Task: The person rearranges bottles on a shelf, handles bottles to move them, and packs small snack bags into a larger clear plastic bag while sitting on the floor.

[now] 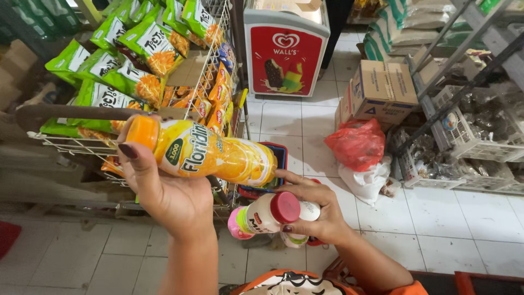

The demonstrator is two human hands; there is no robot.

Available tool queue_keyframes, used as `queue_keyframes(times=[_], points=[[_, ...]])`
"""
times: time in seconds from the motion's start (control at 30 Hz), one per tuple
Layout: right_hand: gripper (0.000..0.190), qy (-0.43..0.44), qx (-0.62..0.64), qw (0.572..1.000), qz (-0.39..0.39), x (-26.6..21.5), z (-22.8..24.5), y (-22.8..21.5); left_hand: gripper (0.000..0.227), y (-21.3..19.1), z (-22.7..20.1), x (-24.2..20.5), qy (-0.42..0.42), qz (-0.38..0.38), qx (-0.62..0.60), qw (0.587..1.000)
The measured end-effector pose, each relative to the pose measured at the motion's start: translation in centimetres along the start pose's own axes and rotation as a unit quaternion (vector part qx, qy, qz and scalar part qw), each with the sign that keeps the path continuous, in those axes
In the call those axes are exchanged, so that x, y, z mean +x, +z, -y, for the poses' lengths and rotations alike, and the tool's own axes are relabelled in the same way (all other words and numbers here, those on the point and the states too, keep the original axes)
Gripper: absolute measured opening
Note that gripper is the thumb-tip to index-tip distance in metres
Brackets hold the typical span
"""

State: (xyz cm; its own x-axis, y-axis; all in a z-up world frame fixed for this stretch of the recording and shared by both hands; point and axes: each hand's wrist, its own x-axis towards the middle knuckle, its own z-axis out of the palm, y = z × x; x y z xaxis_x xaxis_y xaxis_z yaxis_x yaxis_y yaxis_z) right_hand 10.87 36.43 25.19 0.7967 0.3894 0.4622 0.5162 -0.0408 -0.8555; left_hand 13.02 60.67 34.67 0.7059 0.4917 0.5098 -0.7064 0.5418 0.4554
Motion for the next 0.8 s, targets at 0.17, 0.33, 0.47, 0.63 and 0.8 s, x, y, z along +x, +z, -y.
queue_keyframes(times=[0.17, 0.33, 0.47, 0.63, 0.8], points=[[0.057, 0.007, 0.017, 1.0, 0.001, 0.1, -0.6, 0.5, 0.05, -1.0, 0.4, -0.1, -0.014, -0.033, -0.005, 0.999], [0.059, 0.02, 0.032, 0.999, -0.005, -0.2, -1.1, 0.8, 0.048, -2.0, 0.9, -0.4, -0.017, -0.036, -0.004, 0.999], [0.06, 0.045, 0.048, 0.998, 0.001, -0.1, -1.7, 1.1, 0.05, -3.0, 1.0, -0.6, -0.036, -0.042, -0.013, 0.998], [0.059, 0.049, 0.034, 0.998, 0.022, 0.3, -2.5, 2.4, 0.051, -4.5, 0.5, -0.8, -0.026, -0.043, -0.015, 0.999], [0.061, 0.065, 0.05, 0.996, 0.035, 1.4, -3.7, 4.2, 0.053, -7.0, -1.1, -1.4, 0.0, -0.052, 0.012, 0.999]])
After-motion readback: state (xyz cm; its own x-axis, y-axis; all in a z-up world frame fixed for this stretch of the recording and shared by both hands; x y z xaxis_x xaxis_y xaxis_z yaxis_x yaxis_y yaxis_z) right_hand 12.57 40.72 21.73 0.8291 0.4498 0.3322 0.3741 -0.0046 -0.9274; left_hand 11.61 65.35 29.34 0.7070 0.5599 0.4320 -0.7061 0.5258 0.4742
